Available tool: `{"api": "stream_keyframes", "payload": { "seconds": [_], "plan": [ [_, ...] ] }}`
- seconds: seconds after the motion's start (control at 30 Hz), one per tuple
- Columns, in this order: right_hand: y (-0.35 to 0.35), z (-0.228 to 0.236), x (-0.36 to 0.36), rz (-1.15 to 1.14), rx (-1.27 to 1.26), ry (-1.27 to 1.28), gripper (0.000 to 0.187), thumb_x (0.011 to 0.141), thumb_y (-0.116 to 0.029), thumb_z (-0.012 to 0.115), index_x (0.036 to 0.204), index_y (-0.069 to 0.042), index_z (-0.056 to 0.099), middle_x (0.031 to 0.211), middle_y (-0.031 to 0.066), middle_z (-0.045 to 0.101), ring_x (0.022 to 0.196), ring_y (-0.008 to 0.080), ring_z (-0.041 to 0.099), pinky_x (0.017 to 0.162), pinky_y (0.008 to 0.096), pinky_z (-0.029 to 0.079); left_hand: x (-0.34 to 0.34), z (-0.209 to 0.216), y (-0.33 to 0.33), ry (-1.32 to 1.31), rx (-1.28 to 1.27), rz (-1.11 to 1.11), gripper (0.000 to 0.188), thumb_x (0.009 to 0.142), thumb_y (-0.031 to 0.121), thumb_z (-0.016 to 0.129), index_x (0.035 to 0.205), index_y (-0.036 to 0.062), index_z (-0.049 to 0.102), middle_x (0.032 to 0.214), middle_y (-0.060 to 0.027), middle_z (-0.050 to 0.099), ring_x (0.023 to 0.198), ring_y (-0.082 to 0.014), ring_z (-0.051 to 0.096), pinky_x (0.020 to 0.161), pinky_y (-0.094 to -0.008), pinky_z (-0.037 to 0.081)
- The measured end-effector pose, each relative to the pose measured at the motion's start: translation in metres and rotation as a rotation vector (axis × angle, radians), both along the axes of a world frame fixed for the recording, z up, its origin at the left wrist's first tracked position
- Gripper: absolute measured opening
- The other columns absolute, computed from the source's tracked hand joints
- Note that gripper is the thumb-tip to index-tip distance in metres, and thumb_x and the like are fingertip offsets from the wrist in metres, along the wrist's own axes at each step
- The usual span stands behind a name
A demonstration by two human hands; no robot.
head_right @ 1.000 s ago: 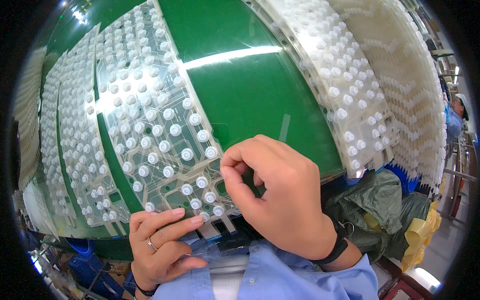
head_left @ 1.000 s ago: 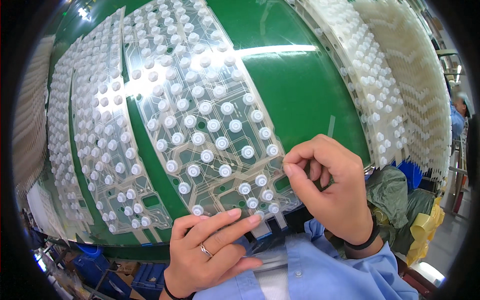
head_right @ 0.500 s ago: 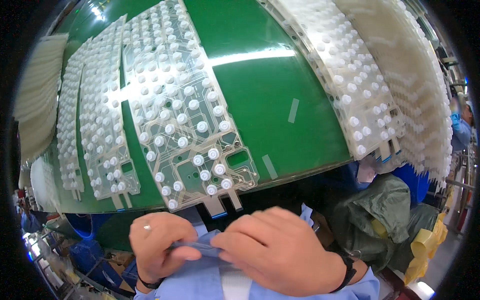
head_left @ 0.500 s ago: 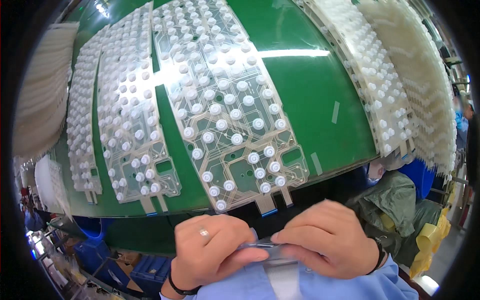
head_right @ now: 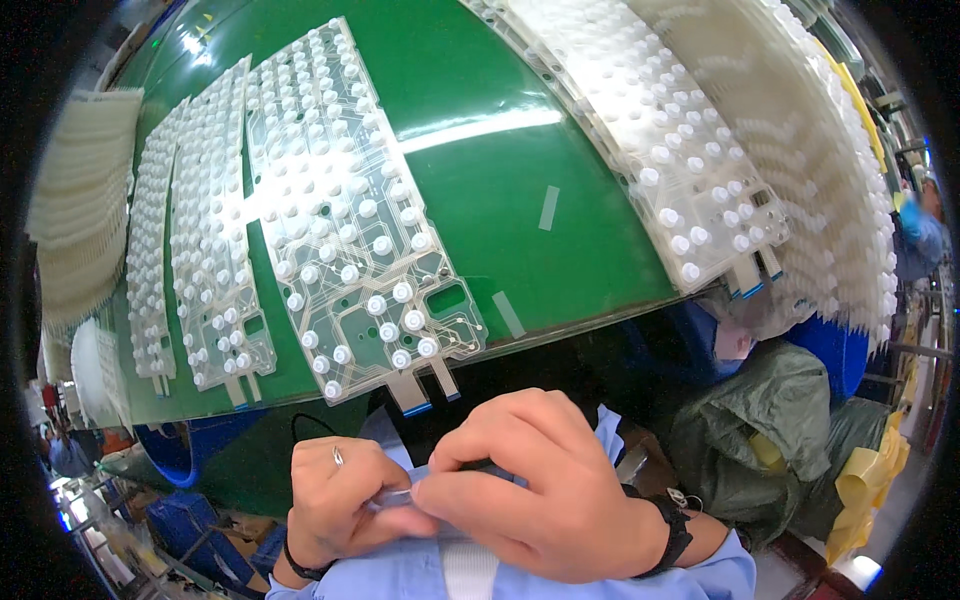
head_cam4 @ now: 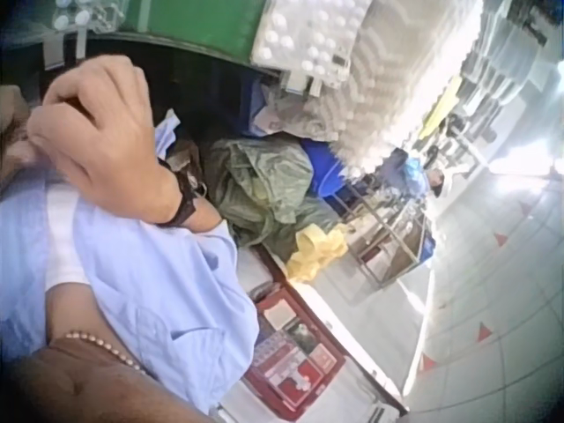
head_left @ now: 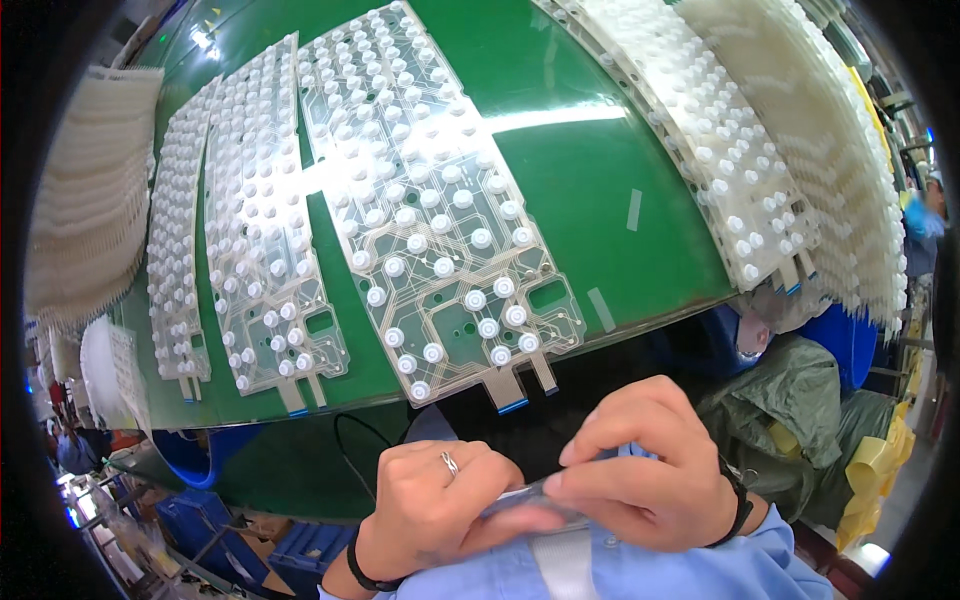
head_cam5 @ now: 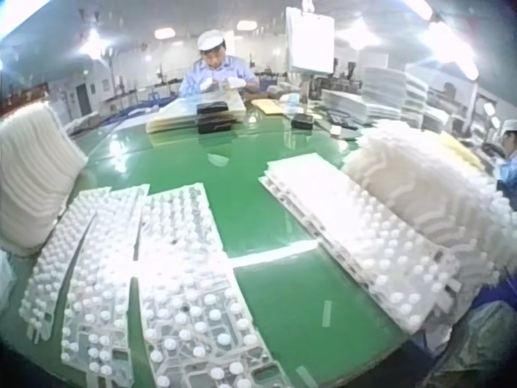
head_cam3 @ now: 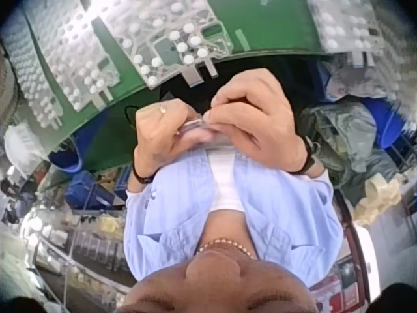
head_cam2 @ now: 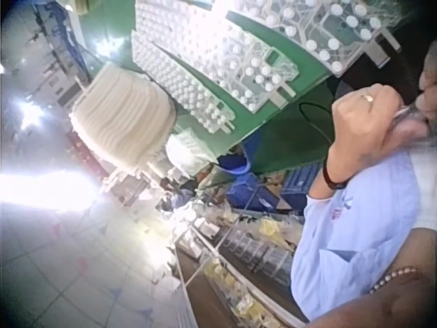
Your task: The recorder is assembling or inspecting flexible keyboard circuit membranes at a factory workstation, stacking and aligning them.
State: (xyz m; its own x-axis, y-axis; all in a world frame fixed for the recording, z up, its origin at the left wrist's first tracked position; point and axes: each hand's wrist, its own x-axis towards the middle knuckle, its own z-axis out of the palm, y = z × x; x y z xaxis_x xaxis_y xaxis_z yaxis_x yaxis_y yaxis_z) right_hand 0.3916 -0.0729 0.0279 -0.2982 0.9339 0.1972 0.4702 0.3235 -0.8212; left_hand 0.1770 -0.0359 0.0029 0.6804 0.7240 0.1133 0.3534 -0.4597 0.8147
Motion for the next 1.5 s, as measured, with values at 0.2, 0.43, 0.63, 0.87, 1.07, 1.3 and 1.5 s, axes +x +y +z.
{"api": "stream_keyframes", "payload": {
  "seconds": [0.2,0.43,0.63,0.87,1.07,1.3,1.5],
  "plan": [
    [0.023,-0.013,0.021,-0.261,-0.153,0.253,0.01,0.08,-0.001,0.071,0.089,-0.003,0.069,0.087,0.0068,0.067,0.08,0.0201,0.062,0.072,0.0299,0.049,0.003,0.001,0.014,0.009,0.061,0.046,0.028,0.076,0.03,0.075,0.071,0.0083,0.058,0.083,-0.0068,0.067,0.078,-0.0265,0.066,0.062,-0.0346,0.05],
    [0.05,-0.025,0.021,-0.307,-0.329,0.157,0.004,0.086,-0.002,0.066,0.089,-0.002,0.066,0.079,0.0051,0.062,0.066,0.0096,0.056,0.054,0.0233,0.042,0.015,-0.014,0.023,0.159,0.272,0.003,0.022,0.08,0.025,0.072,0.072,0.0092,0.058,0.114,-0.0082,0.07,0.111,-0.0304,0.061,0.084,-0.0395,0.045],
    [0.054,-0.03,0.015,-0.315,-0.315,0.058,0.004,0.083,-0.001,0.068,0.087,-0.001,0.067,0.075,0.0043,0.062,0.057,0.0089,0.05,0.05,0.0233,0.037,0.006,-0.022,0.028,0.104,0.237,-0.034,0.026,0.081,0.028,0.072,0.069,0.01,0.058,0.112,-0.0085,0.071,0.114,-0.0315,0.062,0.083,-0.0383,0.045],
    [0.055,-0.033,0.014,-0.337,-0.317,0.042,0.005,0.082,0.0,0.069,0.087,0.0,0.07,0.076,0.0008,0.062,0.059,0.0032,0.044,0.05,0.0192,0.032,0.004,-0.025,0.028,0.105,0.251,-0.05,0.027,0.082,0.03,0.072,0.069,0.0109,0.058,0.113,-0.0086,0.071,0.115,-0.0317,0.061,0.083,-0.0385,0.045],
    [0.056,-0.033,0.013,-0.345,-0.318,0.044,0.005,0.082,0.0,0.069,0.087,0.0,0.07,0.076,0.0004,0.061,0.058,0.0031,0.044,0.05,0.0193,0.031,0.004,-0.025,0.027,0.112,0.244,-0.048,0.028,0.083,0.031,0.071,0.069,0.0112,0.058,0.113,-0.0081,0.071,0.114,-0.0318,0.061,0.082,-0.0382,0.044],
    [0.056,-0.033,0.014,-0.344,-0.315,0.018,0.005,0.082,0.0,0.069,0.087,0.0,0.07,0.076,-0.0001,0.06,0.057,0.0025,0.043,0.05,0.0192,0.03,0.004,-0.024,0.027,0.117,0.245,-0.049,0.028,0.084,0.032,0.071,0.07,0.0112,0.058,0.114,-0.0077,0.071,0.115,-0.0314,0.061,0.082,-0.0382,0.044],
    [0.056,-0.033,0.013,-0.347,-0.299,0.017,0.006,0.082,0.0,0.069,0.088,0.0,0.07,0.076,-0.0002,0.061,0.057,0.0019,0.042,0.049,0.019,0.03,0.004,-0.024,0.027,0.12,0.237,-0.054,0.027,0.083,0.031,0.071,0.07,0.0115,0.058,0.115,-0.0075,0.07,0.115,-0.0316,0.061,0.083,-0.0387,0.043]
  ]
}}
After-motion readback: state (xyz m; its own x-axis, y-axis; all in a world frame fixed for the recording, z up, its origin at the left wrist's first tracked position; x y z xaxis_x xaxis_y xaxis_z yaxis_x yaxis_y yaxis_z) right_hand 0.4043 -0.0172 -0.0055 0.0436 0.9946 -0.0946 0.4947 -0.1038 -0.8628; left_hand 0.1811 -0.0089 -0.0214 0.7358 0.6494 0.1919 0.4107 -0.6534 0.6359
